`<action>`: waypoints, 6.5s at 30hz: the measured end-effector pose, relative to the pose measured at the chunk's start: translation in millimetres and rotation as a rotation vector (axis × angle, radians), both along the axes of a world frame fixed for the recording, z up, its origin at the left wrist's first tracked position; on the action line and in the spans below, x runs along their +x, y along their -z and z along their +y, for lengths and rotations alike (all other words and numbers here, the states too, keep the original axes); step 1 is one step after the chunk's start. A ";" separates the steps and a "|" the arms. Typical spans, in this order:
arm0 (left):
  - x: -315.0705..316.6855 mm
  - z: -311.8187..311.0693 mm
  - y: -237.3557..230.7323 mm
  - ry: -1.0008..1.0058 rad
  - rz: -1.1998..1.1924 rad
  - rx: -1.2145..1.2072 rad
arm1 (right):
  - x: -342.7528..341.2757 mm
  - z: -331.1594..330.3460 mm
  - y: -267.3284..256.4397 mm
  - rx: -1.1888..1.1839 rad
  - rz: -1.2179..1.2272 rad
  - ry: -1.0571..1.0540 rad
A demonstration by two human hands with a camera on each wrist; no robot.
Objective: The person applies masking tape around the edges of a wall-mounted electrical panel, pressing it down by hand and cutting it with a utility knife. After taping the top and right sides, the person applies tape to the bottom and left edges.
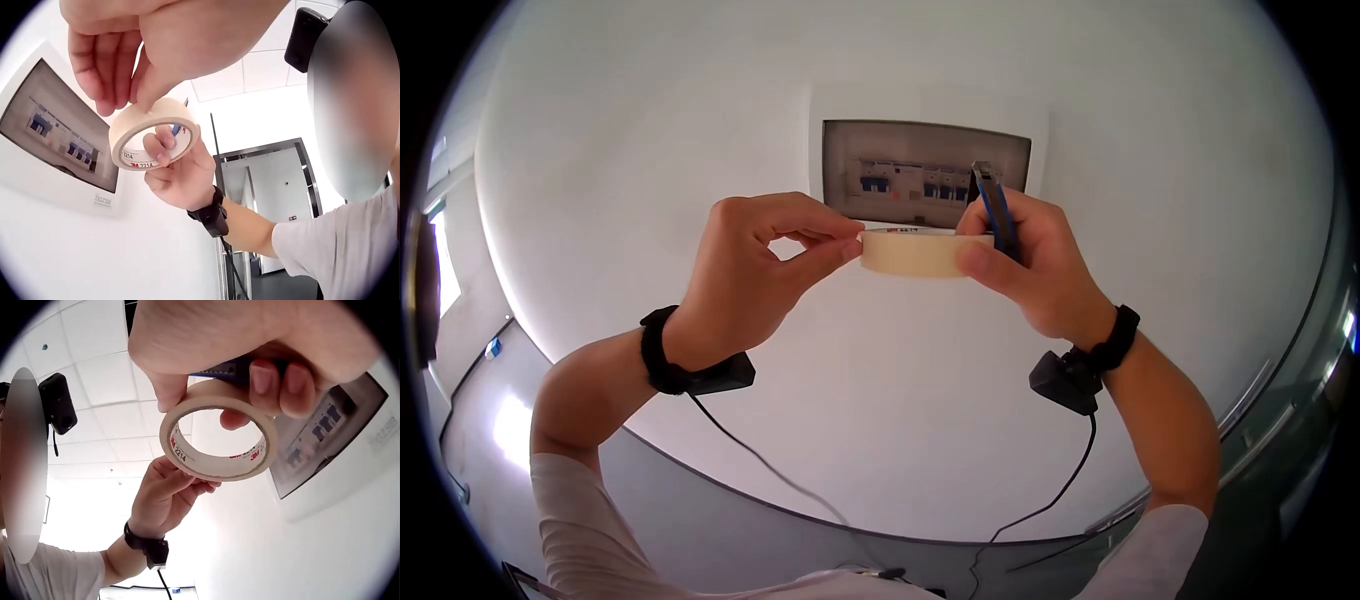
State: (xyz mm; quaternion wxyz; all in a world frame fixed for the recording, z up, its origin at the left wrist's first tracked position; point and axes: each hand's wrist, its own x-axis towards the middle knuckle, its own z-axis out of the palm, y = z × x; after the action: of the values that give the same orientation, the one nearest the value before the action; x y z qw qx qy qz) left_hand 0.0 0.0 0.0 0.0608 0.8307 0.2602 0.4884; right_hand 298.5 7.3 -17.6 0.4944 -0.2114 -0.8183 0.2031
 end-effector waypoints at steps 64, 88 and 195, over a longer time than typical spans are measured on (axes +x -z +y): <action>-50.3 66.9 -43.3 -0.235 0.152 0.305 | 60.1 -80.8 -60.8 0.064 -0.476 0.625; -69.4 97.9 -45.6 -0.187 0.192 0.140 | 37.0 -73.6 -63.6 0.225 -0.485 0.622; -46.9 113.5 -89.9 -0.570 0.306 0.206 | 134.5 -53.3 -73.5 -0.239 -0.151 0.328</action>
State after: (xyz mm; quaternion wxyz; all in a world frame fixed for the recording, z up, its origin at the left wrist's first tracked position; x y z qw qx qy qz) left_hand -46.9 113.5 89.9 -0.2021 0.7900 0.4375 0.3791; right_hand 433.0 -46.0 55.9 0.4295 -0.4136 -0.7778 0.1989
